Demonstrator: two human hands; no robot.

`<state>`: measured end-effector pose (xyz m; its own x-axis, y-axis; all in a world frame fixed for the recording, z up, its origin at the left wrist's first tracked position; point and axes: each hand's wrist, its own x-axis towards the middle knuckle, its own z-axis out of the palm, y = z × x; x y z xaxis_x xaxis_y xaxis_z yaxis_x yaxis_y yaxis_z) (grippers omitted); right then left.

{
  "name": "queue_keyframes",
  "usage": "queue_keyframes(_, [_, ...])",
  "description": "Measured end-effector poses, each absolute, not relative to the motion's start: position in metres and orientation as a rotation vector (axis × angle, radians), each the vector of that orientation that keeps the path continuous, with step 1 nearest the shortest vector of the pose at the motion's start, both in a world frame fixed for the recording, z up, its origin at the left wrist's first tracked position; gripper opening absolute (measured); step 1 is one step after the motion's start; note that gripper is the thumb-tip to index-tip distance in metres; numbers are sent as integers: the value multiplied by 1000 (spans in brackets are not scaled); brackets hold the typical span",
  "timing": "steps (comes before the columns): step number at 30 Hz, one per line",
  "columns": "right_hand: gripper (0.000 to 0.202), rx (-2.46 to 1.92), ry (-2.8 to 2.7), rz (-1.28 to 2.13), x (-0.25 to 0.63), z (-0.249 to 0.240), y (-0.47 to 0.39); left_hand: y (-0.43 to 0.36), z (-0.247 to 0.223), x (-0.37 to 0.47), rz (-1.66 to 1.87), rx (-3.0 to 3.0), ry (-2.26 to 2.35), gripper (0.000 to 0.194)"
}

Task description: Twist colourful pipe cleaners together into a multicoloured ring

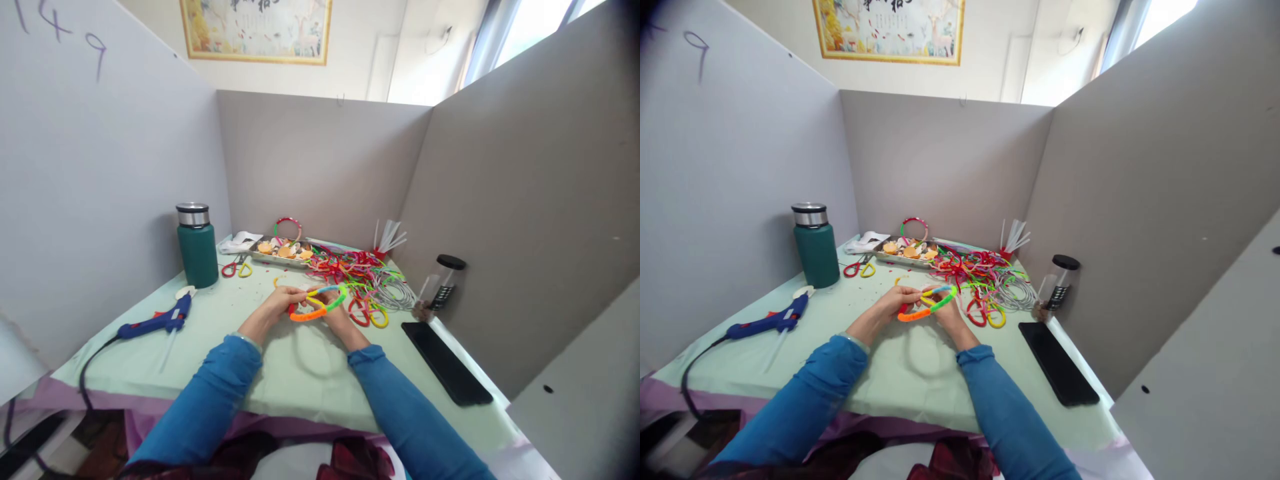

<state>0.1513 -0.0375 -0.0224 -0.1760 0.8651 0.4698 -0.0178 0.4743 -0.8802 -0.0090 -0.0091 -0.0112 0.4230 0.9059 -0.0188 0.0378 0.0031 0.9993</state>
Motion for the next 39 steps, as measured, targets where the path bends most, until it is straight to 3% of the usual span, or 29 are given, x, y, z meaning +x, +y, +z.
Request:
queue_keyframes(11, [24, -878, -1461, 864, 149, -26, -37, -14, -8, -8, 803, 1377, 831, 25])
queue_keyframes(21, [12, -887, -1441, 815, 145, -23, -40, -16, -10, -4, 810, 1438, 891, 40])
queue_keyframes(39, [31, -852, -1608, 787, 147, -36, -36, -8, -14, -6, 826, 1258, 900, 36])
